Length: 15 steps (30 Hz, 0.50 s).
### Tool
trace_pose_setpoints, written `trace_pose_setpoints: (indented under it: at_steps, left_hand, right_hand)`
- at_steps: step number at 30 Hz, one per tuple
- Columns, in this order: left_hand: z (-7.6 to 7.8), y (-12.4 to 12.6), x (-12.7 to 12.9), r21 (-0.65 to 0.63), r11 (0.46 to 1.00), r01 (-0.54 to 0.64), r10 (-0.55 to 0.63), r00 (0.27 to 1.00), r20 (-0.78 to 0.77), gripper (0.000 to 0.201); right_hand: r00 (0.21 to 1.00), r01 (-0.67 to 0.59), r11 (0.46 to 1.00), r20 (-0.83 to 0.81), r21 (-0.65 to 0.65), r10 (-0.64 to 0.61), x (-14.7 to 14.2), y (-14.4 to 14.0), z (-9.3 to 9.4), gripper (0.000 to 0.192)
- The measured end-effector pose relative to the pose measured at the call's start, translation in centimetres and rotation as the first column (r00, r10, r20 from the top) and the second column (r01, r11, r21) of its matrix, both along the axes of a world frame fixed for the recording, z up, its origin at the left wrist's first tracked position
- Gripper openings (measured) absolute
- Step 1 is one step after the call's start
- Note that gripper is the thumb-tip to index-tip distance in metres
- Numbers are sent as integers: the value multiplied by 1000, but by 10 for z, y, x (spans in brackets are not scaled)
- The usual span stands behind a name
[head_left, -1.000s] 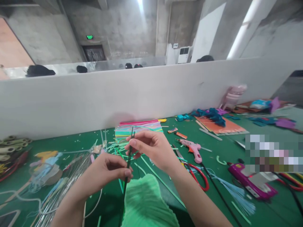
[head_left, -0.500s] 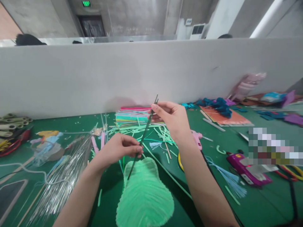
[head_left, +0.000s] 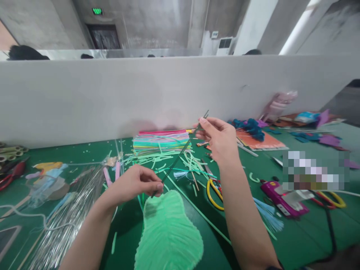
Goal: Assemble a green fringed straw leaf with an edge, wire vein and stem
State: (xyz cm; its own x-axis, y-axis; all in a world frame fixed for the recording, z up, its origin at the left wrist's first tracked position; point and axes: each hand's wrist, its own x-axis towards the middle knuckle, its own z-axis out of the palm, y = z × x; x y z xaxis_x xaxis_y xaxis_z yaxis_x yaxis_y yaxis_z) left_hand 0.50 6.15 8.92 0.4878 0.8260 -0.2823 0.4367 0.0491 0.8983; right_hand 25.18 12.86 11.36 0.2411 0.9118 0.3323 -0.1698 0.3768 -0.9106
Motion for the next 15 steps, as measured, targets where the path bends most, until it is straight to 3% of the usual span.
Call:
trace_pose_setpoints:
  at_steps: [10, 15]
  left_hand:
    - [9, 3, -22, 17, 999, 51, -48, 987, -153, 24]
    - [-1, -20, -12, -53, 995, 89, -95, 985, -141, 21]
  right_hand:
    - [982, -185, 980, -39, -69, 183, -5, -8, 6, 25]
    - [978, -209, 975, 8, -76, 210, -12, -7, 0, 28]
